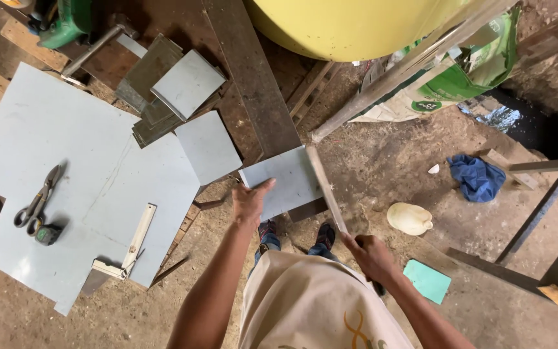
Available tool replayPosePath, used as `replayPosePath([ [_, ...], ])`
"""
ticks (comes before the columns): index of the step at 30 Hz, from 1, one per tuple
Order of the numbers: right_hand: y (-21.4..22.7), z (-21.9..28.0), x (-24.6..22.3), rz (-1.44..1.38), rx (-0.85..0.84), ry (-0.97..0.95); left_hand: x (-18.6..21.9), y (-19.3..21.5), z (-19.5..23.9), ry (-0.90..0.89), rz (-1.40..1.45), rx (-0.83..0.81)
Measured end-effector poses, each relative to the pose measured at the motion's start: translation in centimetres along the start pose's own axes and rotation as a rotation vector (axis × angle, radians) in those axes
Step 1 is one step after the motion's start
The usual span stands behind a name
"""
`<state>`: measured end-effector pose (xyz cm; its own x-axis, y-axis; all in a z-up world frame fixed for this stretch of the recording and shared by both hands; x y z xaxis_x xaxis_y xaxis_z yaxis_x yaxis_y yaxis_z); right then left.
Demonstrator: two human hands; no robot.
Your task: Shaping small metal sheets with a hand scraper and assembling them onto a cylindrical frame of a ventilation turbine.
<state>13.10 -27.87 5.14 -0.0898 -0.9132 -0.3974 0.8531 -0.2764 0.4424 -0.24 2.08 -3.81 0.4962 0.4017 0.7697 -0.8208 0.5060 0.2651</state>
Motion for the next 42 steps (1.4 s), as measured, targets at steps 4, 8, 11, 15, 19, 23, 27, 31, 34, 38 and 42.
replayPosePath([
  [4,0.5,-1.3,0.7,-0.049,0.053,0.111,1.9,0.2,0.7,-0.075,0.097,-0.002],
  [8,-0.1,-2.4,0.5,-0.092,0.121,0.142,0.0,-0.5,-0.9,-0.106,0.125,-0.061],
  [11,0.2,-1.6,0.1,-0.042,0.113,0.064,1.2,0.0,-1.0,-0.097,0.175,-0.121],
  [15,0.8,-1.2,2.5,-0.351,0.176,-0.04,7.1,5.3,-1.3,0.08,0.268,-0.077],
  [19,1.5,-0.3,3.2,-0.469,0.263,-0.055,10.0,10.7,-9.6,-0.011,0.285,0.022],
  [23,1.4,-0.1,4.4,-0.384,0.338,-0.085,15.0,15.1,-14.6,-0.02,0.23,0.179],
  [27,0.3,1.1,5.7,-0.253,0.38,-0.185,10.1,18.4,-19.5,-0.024,-0.03,0.58],
  [31,-1.8,0.2,8.2,-0.387,0.339,-0.266,-1.6,15.4,-22.2,0.158,-0.238,0.483],
  [34,-1.9,0.8,8.1,-0.357,0.351,-0.246,-4.4,14.3,-18.6,0.263,0.135,0.222],
  [38,-0.7,0.8,7.2,-0.224,0.357,-0.189,-1.4,15.9,-13.1,0.225,0.458,-0.076],
  [42,0.8,0.1,7.0,-0.142,0.386,-0.134,0.9,17.6,-8.4,0.203,0.457,-0.308],
])
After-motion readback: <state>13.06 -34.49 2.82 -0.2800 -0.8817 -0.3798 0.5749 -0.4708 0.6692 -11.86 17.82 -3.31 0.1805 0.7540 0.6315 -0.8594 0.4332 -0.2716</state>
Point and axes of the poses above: each hand's wrist, its own z-axis away from the middle knuckle, its own y-axis out of the back of the hand, x = y × z, the point moved 4 cm from there along -z, towards the middle knuckle, and after that the axes turned 3 degrees about x, right-handed, at the moved point
